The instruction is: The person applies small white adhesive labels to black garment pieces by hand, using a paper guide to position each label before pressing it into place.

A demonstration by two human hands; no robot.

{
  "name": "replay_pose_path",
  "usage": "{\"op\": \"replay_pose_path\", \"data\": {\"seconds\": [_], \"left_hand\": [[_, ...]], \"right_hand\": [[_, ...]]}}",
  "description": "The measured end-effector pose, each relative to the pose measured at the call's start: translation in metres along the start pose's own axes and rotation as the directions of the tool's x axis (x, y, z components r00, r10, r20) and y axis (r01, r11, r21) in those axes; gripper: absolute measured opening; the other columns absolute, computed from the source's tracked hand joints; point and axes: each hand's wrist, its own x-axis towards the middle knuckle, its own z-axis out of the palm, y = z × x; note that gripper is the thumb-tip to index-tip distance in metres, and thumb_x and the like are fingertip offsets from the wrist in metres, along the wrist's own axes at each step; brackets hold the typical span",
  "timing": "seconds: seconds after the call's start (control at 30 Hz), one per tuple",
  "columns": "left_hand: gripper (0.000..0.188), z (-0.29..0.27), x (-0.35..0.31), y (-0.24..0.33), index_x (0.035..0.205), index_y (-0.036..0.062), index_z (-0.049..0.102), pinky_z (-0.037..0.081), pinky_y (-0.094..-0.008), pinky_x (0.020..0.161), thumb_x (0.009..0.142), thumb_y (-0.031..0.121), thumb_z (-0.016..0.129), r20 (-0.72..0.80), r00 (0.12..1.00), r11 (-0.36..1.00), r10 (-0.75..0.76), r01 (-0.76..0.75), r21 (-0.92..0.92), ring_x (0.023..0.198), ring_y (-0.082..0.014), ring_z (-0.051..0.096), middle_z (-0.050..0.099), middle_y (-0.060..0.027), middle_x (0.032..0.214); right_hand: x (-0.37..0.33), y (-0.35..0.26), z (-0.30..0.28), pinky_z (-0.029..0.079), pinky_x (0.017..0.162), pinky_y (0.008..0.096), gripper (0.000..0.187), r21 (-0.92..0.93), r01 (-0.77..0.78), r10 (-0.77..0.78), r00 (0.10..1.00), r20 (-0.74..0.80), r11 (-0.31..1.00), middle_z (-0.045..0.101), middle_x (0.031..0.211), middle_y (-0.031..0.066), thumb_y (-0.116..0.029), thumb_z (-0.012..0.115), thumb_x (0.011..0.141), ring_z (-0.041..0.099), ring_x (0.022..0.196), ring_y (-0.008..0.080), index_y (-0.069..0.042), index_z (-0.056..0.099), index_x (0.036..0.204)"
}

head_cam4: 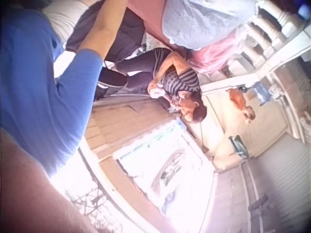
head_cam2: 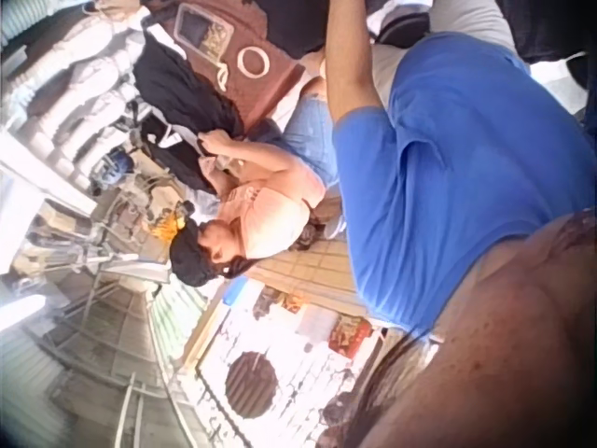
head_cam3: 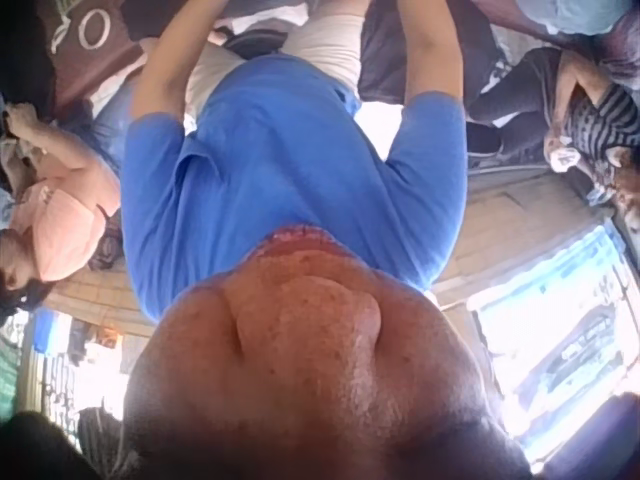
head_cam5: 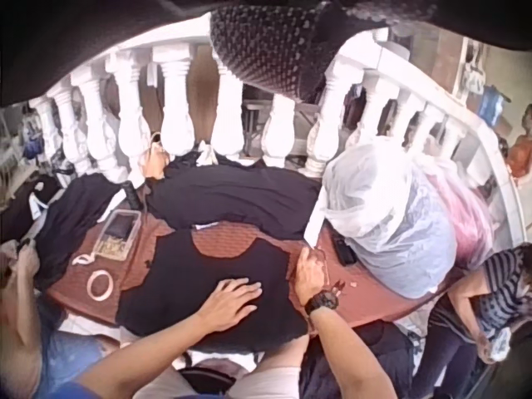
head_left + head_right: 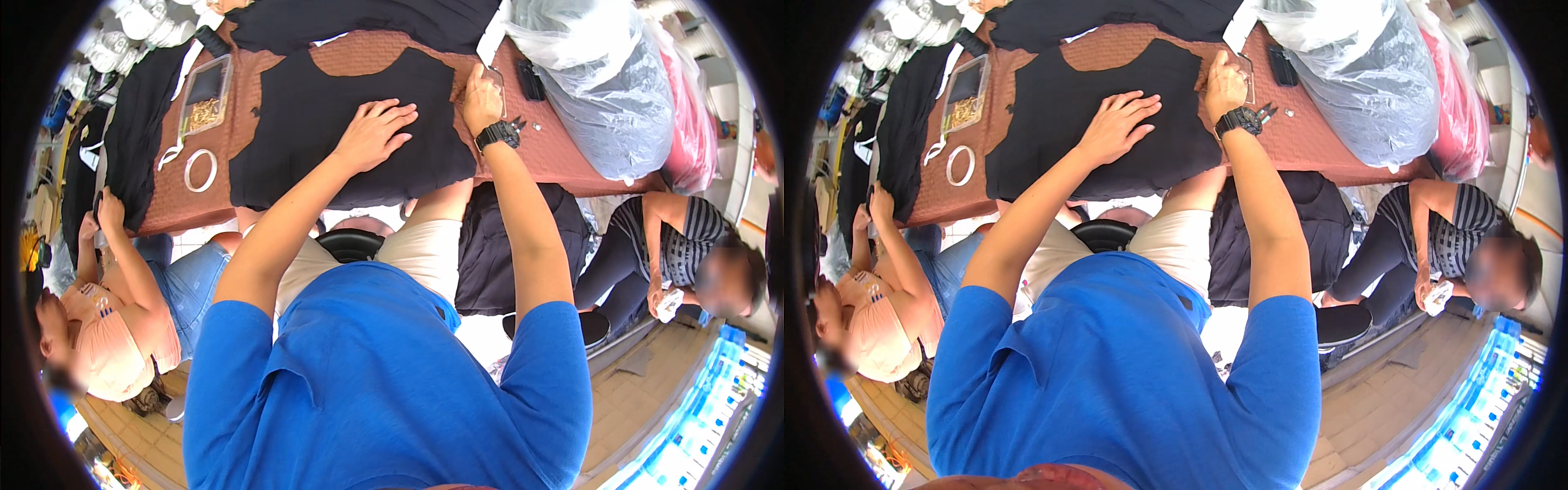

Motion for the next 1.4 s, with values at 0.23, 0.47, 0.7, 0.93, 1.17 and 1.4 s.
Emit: {"op": "replay_pose_path", "data": {"seconds": [0.23, 0.47, 0.7, 0.93, 1.17, 1.4], "left_hand": [[0.04, 0.002, 0.001, 0.0, 0.137, 0.0146, 0.06, 0.033, -0.0422, 0.113, 0.099, 0.03, 0.059, -0.021, 1.0, 1.0, -0.003, 0.003, -0.031, 0.138, -0.0236, 0.043, 0.054, 0.0028, 0.146], [0.042, 0.001, -0.002, -0.011, 0.141, 0.0124, 0.057, 0.033, -0.0406, 0.114, 0.1, 0.024, 0.057, -0.043, 0.989, 0.954, -0.145, 0.128, -0.272, 0.139, -0.0258, 0.043, 0.054, -0.0021, 0.147], [0.036, -0.075, -0.067, -0.087, 0.123, 0.0058, 0.063, 0.042, -0.0448, 0.106, 0.092, 0.022, 0.07, -0.486, 0.65, 0.799, -0.585, 0.567, -0.203, 0.12, -0.037, 0.054, 0.06, -0.0178, 0.122], [0.054, -0.095, -0.072, -0.14, 0.118, 0.0042, 0.065, 0.051, -0.0434, 0.093, 0.081, 0.039, 0.083, -0.032, 0.405, 0.406, -0.914, 0.914, -0.013, 0.11, -0.0336, 0.067, 0.07, -0.0178, 0.113], [0.04, -0.1, -0.075, -0.156, 0.116, 0.0031, 0.061, 0.051, -0.0402, 0.092, 0.089, 0.028, 0.076, -0.169, 0.546, 0.571, -0.821, 0.773, -0.277, 0.106, -0.0306, 0.068, 0.071, -0.0193, 0.111], [0.027, -0.127, -0.062, -0.153, 0.127, 0.0088, 0.056, 0.055, -0.028, 0.079, 0.1, 0.005, 0.059, -0.076, 0.612, 0.512, -0.787, 0.581, -0.632, 0.091, -0.0132, 0.067, 0.069, -0.0103, 0.102]], "right_hand": [[0.018, 0.024, 0.021, 0.059, 0.084, 0.0431, 0.048, 0.14, -0.151, 0.134, 0.983, 0.127, 0.979, 0.065, 0.105, 0.0257, -0.01, 0.076, 0.079, 0.069, 0.1, 0.0399, 0.002, 0.046, 0.115], [0.005, 0.067, -0.02, 0.055, 0.087, 0.0433, 0.025, 0.279, -0.17, 0.115, 0.972, 0.204, 0.945, 0.073, 0.095, 0.0226, -0.024, 0.071, 0.082, 0.071, 0.096, 0.0357, -0.004, 0.077, 0.096], [-0.052, 0.103, -0.141, 0.049, 0.07, 0.024, 0.016, 0.842, -0.288, 0.15, 0.957, 0.247, 0.456, 0.071, 0.087, 0.002, -0.004, 0.069, 0.091, 0.061, 0.078, 0.0082, 0.0, 0.073, 0.106], [-0.02, 0.039, -0.029, 0.054, 0.068, 0.0344, 0.017, 0.788, -0.152, 0.006, 0.983, 0.185, 0.597, 0.073, 0.078, 0.0064, -0.019, 0.076, 0.086, 0.069, 0.072, 0.0156, -0.003, 0.077, 0.092], [-0.003, -0.019, -0.016, 0.055, 0.076, 0.0349, 0.019, 0.698, -0.461, 0.145, 0.874, 0.463, 0.549, 0.075, 0.085, 0.0123, -0.02, 0.076, 0.084, 0.072, 0.082, 0.0214, -0.003, 0.078, 0.094], [-0.019, -0.026, -0.031, 0.056, 0.084, 0.0403, 0.017, 0.611, -0.233, -0.037, 0.918, 0.395, 0.756, 0.075, 0.09, 0.0181, -0.017, 0.074, 0.083, 0.074, 0.09, 0.0314, -0.003, 0.077, 0.092]]}}
